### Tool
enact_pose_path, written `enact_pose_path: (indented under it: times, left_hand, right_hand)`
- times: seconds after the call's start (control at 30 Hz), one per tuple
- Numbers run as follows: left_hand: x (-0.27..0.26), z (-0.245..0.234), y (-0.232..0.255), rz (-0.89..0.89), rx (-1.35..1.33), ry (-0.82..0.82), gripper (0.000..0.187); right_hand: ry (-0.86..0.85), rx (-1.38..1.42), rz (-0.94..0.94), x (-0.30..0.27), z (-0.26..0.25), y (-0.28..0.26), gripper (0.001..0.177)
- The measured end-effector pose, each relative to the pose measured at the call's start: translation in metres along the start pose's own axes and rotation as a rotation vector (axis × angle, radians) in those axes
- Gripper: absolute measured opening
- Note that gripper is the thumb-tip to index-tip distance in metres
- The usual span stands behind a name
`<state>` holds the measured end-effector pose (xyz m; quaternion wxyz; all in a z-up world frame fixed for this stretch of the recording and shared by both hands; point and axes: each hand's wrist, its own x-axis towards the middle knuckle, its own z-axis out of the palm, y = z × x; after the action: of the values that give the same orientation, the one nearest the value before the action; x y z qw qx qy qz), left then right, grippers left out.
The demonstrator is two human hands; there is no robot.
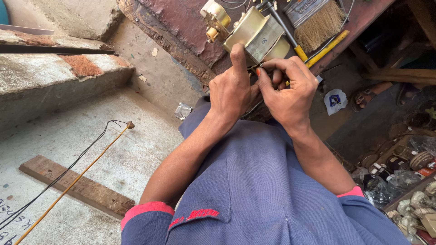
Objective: The person uses a yellow T-handle hex key to tighten screws on a brass-colored electrical component, likely a motor or solenoid. They rotate the component to access different sides and continue tightening fasteners throughout the clip.
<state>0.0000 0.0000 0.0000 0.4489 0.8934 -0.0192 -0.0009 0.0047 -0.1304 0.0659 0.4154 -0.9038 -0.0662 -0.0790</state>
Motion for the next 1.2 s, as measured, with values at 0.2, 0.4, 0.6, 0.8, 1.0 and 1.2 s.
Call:
enact_pose_path:
  times: [0.2,0.4,0.6,0.8,1.0,1.2]
  left_hand:
    - [0.0005,0.0020,0.0001,-0.001,0.014,0.011,0.073]
    - [-0.0005,0.0029,-0.0007,0.013,0.001,0.016,0.070]
    - [-0.0005,0.0021,-0.0004,0.019,0.005,0.016,0.071]
    - [0.0005,0.0006,0.0004,0.015,0.010,0.008,0.072]
    - [0.0010,-0.0006,0.0013,0.009,-0.001,-0.003,0.070]
    - [0.0011,-0.0018,0.0019,0.027,-0.017,0.007,0.070]
  right_hand:
    - [0.034,-0.079,-0.067,-0.0005,0.0007,-0.0030,0.017]
    - [0.037,-0.115,-0.098,-0.0036,0.0004,-0.0051,0.017]
    - [0.036,-0.086,-0.126,-0.0027,0.0013,-0.0033,0.016]
    - [0.052,-0.126,-0.169,-0.0050,0.0012,-0.0026,0.021]
    - [0.050,-0.118,-0.178,-0.0051,0.0018,-0.0001,0.021]
    - [0.062,-0.149,-0.204,-0.0043,0.0040,-0.0032,0.019]
